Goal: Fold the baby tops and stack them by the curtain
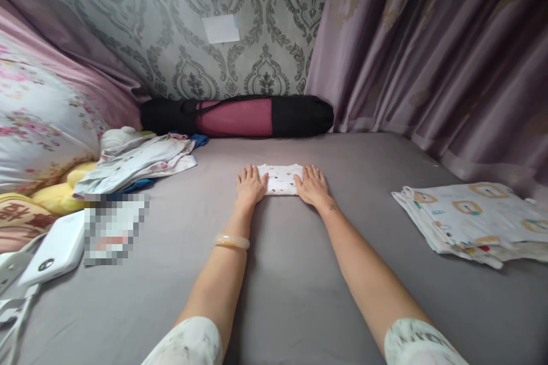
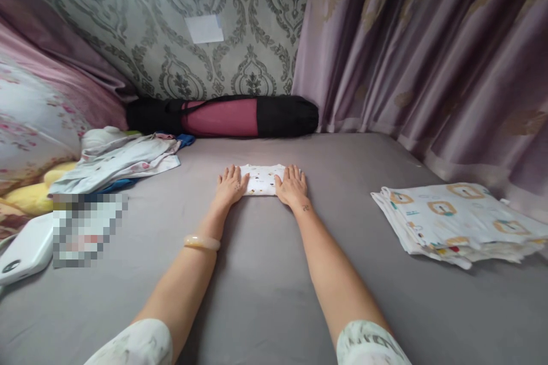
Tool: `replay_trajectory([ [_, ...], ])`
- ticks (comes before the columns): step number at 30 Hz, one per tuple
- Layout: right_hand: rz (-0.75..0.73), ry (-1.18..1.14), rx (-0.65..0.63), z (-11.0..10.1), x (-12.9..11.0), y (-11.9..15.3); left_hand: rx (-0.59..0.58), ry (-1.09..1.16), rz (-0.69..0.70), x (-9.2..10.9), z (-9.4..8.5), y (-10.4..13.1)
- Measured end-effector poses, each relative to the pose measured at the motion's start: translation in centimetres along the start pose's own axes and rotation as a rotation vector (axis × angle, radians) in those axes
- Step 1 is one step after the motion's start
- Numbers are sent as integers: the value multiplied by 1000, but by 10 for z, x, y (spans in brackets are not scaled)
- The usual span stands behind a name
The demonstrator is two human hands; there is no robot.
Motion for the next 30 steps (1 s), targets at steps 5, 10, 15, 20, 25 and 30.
replay_trajectory([
  [5,-32,-3,41,-13,-4,2,82,-43,33,8,-14,0],
  [10,-109,-6,97,-23,-17,6,206,-100,211,35,-25,6],
  [15,-111,30,46,-7,-16,4,17,-95,178,30,2,5],
  [20,-104,43,15,0,-12,1,13,-86,179,27,4,4],
  [25,-97,40,50,-10,-15,4,49,-104,182,32,-2,5],
  [30,-161,23,129,-19,-36,9,174,-112,262,55,-13,15],
])
Point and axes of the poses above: each hand's wrist, its own y-axis away from the middle knuckle, its own z-axis out of the palm, x = y × z, the point moved 10 cm from there along -y, towards the middle knuckle, and after that the axes turned 3 degrees about y, right-handed, at the moved point
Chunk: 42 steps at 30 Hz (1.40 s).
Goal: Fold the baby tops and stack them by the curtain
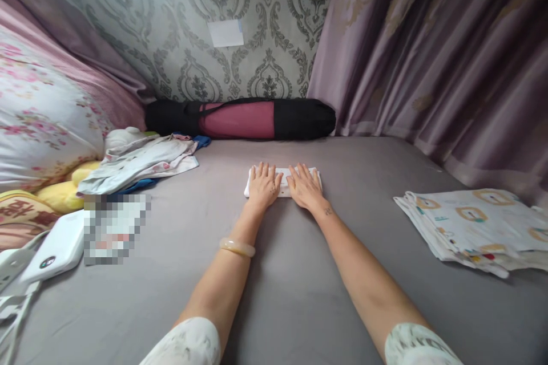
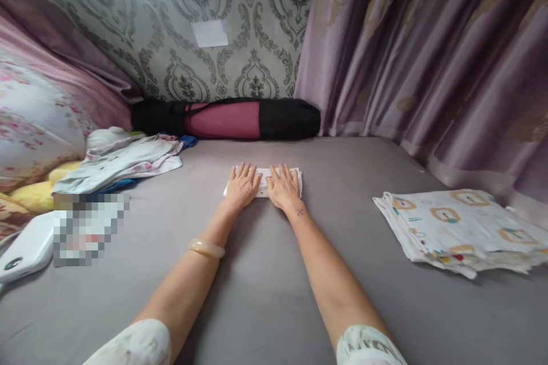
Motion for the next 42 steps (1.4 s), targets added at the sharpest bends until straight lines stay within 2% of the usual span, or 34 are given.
replay_trajectory([
  [3,-8,-25,-56,9,-7,1,-64,7,31,7,11,2],
  [9,5,-42,-93,15,-5,2,-119,40,-2,1,24,2],
  [12,9,-48,-97,12,-5,2,-122,42,0,3,22,2],
  [17,-30,-54,-3,0,-18,2,1,7,-22,4,5,2],
  [21,-52,-84,-34,9,-27,1,-78,21,-94,-7,16,3],
  [23,-49,-87,-47,14,-27,1,-79,26,-96,-8,18,3],
  [26,-48,-74,-37,16,-26,1,-71,53,-101,-9,18,2],
  [29,-52,-64,-38,12,-27,2,-48,173,-129,-12,11,-2],
  [34,-68,-69,-4,-1,-43,-4,133,518,-231,-38,-22,-12],
  [36,-87,-80,-17,2,-54,-8,174,637,-271,-53,-29,-13],
  [42,-63,-51,-69,19,-65,-11,289,913,-414,-96,-27,-9],
])
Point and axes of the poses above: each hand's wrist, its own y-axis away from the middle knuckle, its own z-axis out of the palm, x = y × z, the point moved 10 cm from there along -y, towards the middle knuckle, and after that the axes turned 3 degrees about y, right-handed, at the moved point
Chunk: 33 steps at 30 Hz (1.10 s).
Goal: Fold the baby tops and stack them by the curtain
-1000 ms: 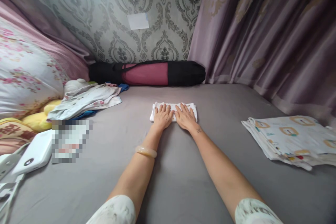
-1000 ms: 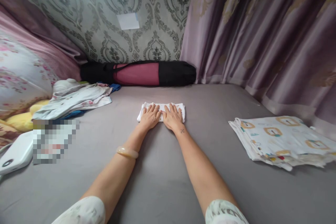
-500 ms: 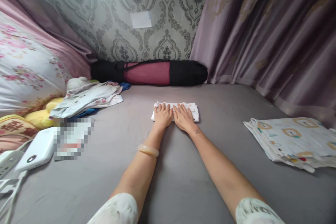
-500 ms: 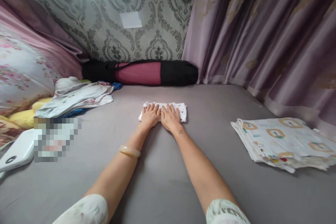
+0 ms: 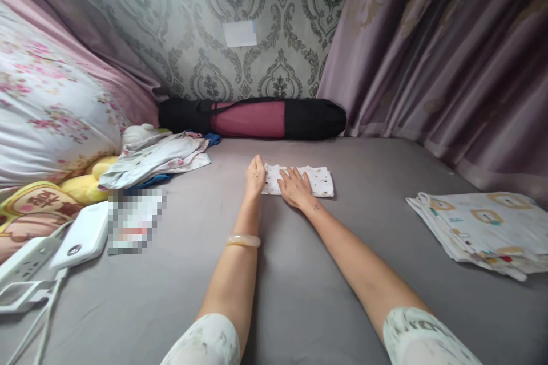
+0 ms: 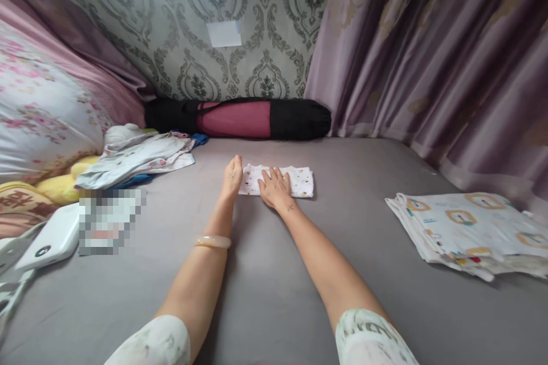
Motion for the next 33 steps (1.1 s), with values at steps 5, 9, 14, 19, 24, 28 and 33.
replay_trajectory([
  [5,-1,19,-23,0,0,-2,45,130,-63,-18,-5,-6],
  [9,-24,21,17,-7,-11,-10,76,193,-117,-27,-7,-7],
  [14,-24,7,-22,3,-23,-17,85,241,-150,-33,-6,-8],
  [19,-28,23,-37,7,-22,-18,107,261,-156,-38,-7,-9],
  [24,-28,27,-30,-1,-33,-24,111,257,-144,-39,-7,-11],
  [28,-87,8,-32,-1,-60,-30,118,241,-149,-41,-8,-13],
  [33,-145,29,-109,17,-77,-32,129,230,-154,-43,-10,-15],
])
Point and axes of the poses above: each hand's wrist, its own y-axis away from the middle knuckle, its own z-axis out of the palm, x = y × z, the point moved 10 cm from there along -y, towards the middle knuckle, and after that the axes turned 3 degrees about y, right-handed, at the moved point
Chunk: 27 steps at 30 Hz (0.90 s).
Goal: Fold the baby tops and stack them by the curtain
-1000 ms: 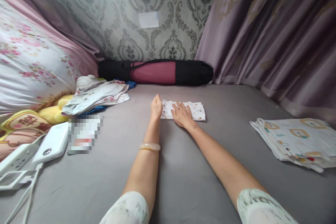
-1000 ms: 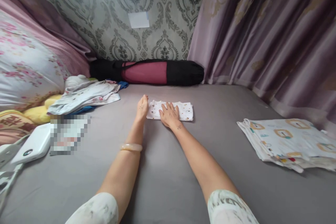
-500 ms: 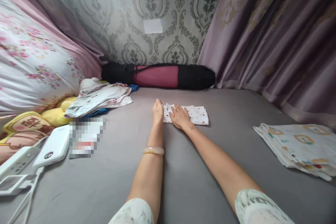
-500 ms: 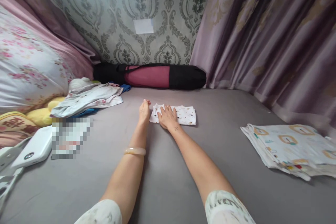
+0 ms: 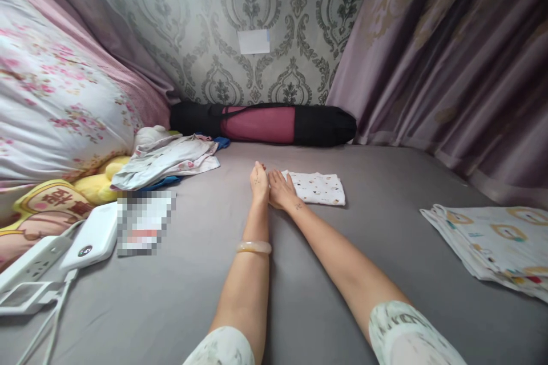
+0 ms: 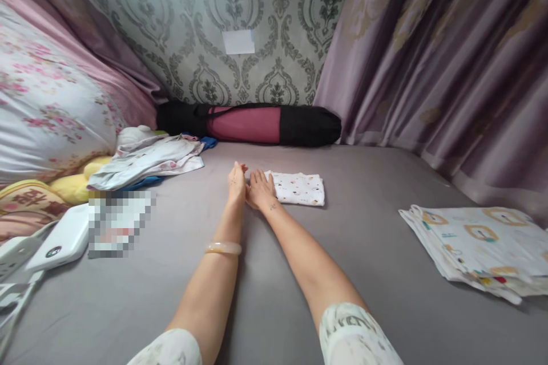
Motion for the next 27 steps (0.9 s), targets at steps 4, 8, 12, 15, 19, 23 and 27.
replay_trajectory([
  [4,-14,-7,-7,5,0,0,1,14,-8,-1,1,1],
  [8,-8,-26,-40,1,1,1,-22,-27,3,5,4,5],
  [12,-6,-6,20,-18,11,9,-71,-122,137,28,14,15],
  [15,50,1,70,-28,36,23,-153,-215,290,46,34,30],
  [19,101,4,89,-27,70,43,-348,-484,437,46,70,55],
  [23,132,-14,73,-15,86,51,-489,-775,468,28,87,69],
  [27,148,-27,100,-10,87,50,-543,-902,479,21,90,72],
])
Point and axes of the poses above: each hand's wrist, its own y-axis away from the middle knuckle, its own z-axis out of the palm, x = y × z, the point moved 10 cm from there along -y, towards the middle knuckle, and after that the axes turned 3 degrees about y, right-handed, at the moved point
